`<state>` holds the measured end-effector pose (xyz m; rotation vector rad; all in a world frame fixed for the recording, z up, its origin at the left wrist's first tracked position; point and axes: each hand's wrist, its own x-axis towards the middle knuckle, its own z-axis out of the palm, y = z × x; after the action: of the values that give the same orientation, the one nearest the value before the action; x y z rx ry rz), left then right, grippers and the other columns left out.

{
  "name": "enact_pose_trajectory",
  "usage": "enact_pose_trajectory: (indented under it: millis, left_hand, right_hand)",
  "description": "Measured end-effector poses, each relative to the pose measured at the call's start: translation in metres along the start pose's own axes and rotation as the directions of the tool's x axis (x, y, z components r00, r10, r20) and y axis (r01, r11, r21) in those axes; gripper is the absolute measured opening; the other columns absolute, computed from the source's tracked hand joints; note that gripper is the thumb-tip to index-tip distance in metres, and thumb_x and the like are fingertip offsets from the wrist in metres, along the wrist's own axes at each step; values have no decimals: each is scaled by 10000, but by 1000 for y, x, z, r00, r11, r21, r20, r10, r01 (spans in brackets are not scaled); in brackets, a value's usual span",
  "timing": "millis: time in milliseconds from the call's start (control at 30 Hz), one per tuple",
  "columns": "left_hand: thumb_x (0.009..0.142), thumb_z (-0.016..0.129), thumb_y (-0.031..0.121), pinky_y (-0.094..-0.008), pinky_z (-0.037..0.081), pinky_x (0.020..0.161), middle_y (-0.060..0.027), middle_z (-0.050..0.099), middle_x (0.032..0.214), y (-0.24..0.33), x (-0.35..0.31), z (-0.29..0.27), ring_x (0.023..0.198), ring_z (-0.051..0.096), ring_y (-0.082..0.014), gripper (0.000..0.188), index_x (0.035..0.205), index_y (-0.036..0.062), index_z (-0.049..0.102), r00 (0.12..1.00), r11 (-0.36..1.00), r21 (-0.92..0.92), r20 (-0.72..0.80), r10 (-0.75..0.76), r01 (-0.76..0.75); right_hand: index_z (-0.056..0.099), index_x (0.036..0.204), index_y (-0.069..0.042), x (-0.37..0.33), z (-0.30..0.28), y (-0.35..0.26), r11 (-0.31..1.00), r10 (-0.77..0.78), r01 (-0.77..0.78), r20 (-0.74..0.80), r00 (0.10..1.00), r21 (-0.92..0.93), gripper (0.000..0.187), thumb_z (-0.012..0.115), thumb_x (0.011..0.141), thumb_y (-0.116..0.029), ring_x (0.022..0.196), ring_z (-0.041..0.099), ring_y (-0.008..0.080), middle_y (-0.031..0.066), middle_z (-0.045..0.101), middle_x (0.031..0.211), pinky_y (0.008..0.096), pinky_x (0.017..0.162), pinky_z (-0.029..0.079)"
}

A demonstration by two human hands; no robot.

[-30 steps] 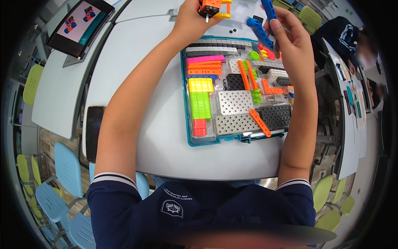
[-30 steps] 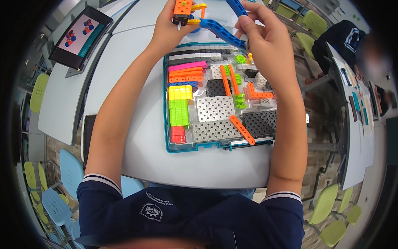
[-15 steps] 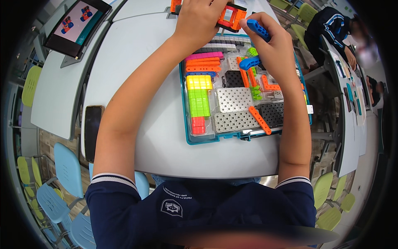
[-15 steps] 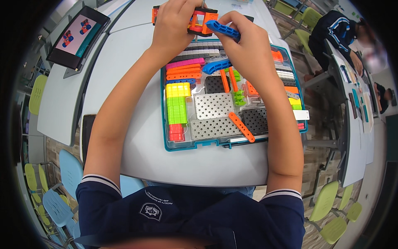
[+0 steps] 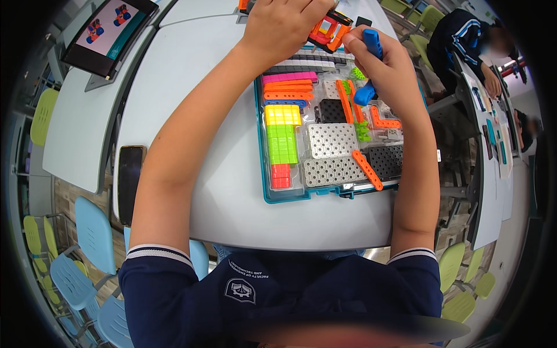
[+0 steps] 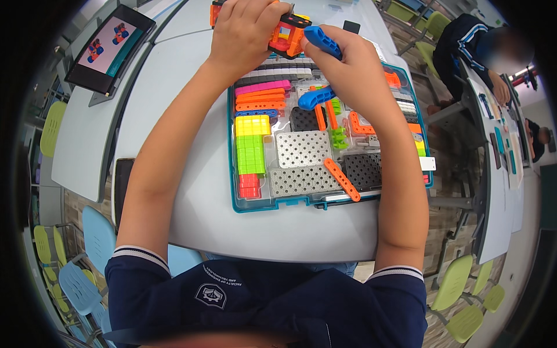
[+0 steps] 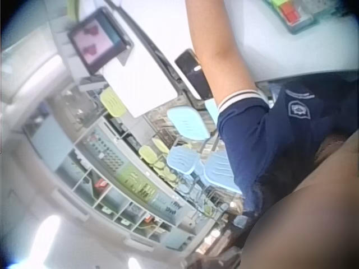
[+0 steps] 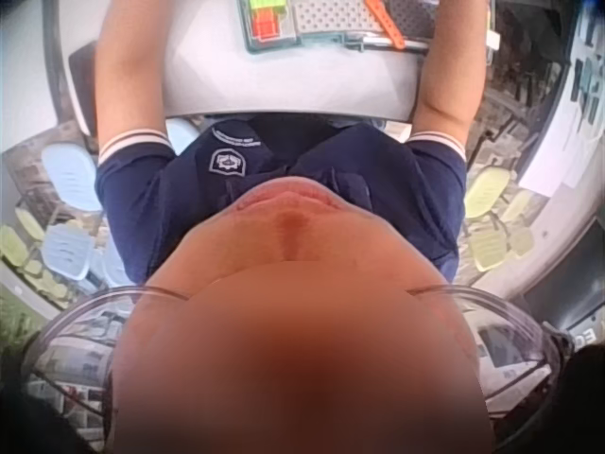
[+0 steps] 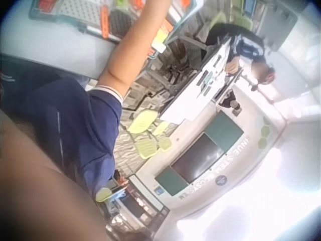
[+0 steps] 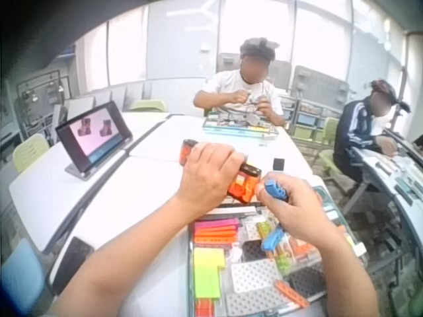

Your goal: The person assembles a small vehicle-like structure using colorful plastic rods and connectors from a kit. They connect pieces by hand, occasionally using a blue connector tool to secure joints, and reference a tablet displaying a model image.

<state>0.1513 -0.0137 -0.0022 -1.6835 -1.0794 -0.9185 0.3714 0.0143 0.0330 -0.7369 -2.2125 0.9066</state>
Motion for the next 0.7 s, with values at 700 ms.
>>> enact_pose_trajectory:
  millis: [700]
  left_hand:
    - [660, 759, 18, -488, 444, 859, -149, 598, 1027, -63, -27, -1, 998, 583, -385, 515, 1132, 75, 562, 938, 937, 51, 2, -347, 346]
  right_hand:
    - [803, 996, -55, 23, -34, 25, 970, 36, -49, -59, 998, -237, 358, 823, 851, -382, 582, 526, 77, -12, 589, 656, 268, 545, 421]
